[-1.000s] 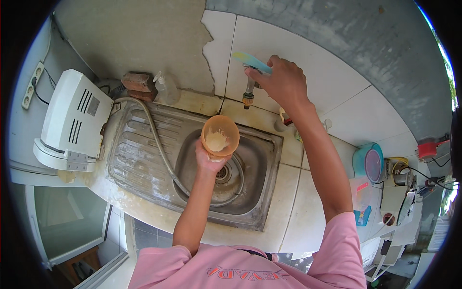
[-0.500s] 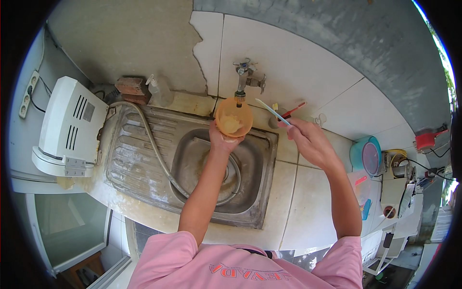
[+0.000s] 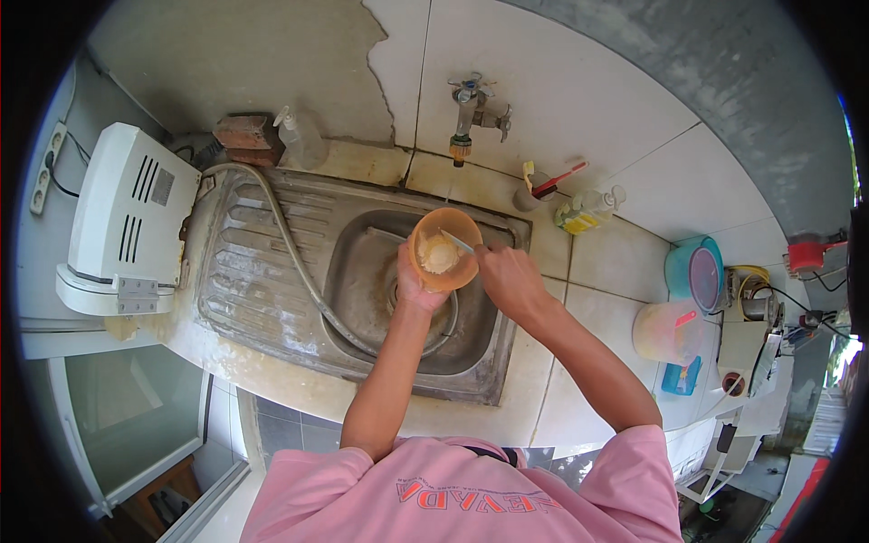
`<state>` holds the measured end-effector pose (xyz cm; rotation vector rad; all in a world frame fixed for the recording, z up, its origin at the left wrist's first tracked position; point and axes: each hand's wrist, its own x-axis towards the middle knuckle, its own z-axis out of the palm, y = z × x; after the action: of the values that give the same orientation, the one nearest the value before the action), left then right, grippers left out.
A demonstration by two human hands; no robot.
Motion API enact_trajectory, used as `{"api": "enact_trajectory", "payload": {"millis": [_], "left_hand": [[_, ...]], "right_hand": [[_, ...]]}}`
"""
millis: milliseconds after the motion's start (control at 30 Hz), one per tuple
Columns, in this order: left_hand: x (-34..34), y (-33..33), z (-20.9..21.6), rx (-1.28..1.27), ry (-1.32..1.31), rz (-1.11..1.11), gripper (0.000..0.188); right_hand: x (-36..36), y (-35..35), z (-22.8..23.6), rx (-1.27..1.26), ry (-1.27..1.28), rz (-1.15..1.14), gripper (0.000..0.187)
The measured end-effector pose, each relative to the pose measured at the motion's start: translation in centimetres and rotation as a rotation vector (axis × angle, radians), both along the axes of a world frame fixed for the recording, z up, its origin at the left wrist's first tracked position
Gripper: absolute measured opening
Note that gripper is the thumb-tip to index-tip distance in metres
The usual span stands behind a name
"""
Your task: Mixing dental plaster in a bowl and preparing a dental model.
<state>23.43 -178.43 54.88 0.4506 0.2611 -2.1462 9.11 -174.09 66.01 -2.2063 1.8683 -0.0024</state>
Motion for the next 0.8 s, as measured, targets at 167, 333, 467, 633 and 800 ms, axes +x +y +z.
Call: {"api": "enact_trajectory", "payload": {"millis": [167, 333, 467, 633, 800], "left_hand": [[0.5, 0.1, -0.3, -0.050, -0.050, 0.005, 0.046], [0.9, 0.0, 0.1, 0.030, -0.066, 0.026, 0.048], [0.1, 0.9, -1.3, -0.035, -0.190, 0.089, 0.047], [0.4, 0.8, -1.8, -0.022, -0.097, 0.128, 0.047], [-0.3, 1.1, -3.0, -0.035, -0.118, 0.163, 0.048]], "right_hand": [[1.2, -0.1, 0.1, -0.017, -0.023, 0.127, 0.019], [0.8, 0.4, -1.9, -0.011, -0.072, 0.001, 0.015], [3.4, 0.6, -0.9, 0.085, -0.481, -0.208, 0.015], [1.7, 0.8, -2.3, 0.078, -0.392, -0.075, 0.015], [2.9, 0.2, -2.7, -0.067, -0.232, -0.004, 0.011]]}}
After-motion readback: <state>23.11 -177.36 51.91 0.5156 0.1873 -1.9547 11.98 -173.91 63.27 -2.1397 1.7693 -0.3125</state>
